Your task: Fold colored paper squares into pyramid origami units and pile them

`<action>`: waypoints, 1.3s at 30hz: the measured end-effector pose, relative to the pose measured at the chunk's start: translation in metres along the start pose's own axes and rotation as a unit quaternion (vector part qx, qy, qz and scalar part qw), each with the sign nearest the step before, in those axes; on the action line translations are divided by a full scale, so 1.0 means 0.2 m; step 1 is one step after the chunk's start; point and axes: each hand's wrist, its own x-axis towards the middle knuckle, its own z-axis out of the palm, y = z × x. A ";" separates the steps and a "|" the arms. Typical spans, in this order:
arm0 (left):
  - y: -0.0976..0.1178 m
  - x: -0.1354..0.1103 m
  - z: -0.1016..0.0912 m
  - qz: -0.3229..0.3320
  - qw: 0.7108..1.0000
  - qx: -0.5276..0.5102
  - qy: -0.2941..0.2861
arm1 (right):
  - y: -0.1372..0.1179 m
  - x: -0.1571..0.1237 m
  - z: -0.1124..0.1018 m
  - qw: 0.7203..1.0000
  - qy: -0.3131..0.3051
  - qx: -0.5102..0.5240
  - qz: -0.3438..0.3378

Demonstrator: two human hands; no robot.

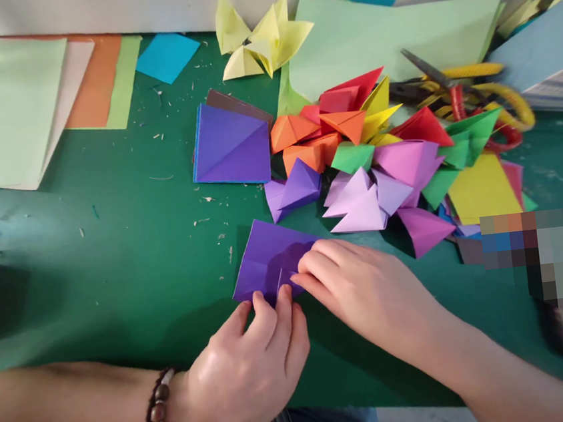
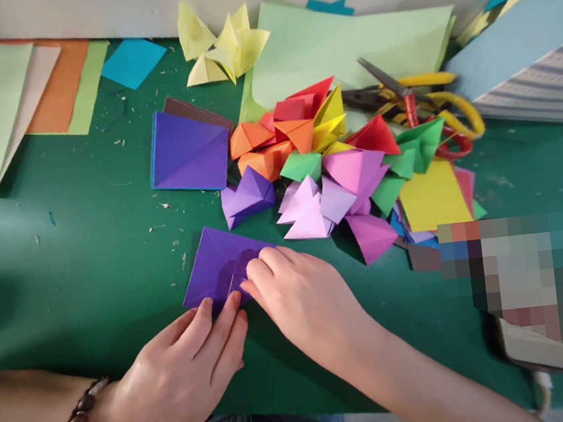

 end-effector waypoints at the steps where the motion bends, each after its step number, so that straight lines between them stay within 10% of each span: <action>1: 0.00 0.00 0.00 0.000 1.000 -0.003 -0.004 | 0.00 0.00 0.00 1.000 0.001 -0.001 0.000; 12: -0.13 0.09 -0.07 -0.056 0.993 -0.105 -0.012 | 0.00 0.00 0.01 1.000 0.006 0.004 0.006; 32: -0.26 0.12 -0.04 0.053 0.987 -0.140 -0.056 | -0.01 -0.03 0.03 0.997 0.076 0.008 -0.002; 39: -0.26 0.13 -0.05 -0.028 0.982 -0.159 -0.095 | -0.07 -0.05 0.05 0.992 0.116 0.012 -0.044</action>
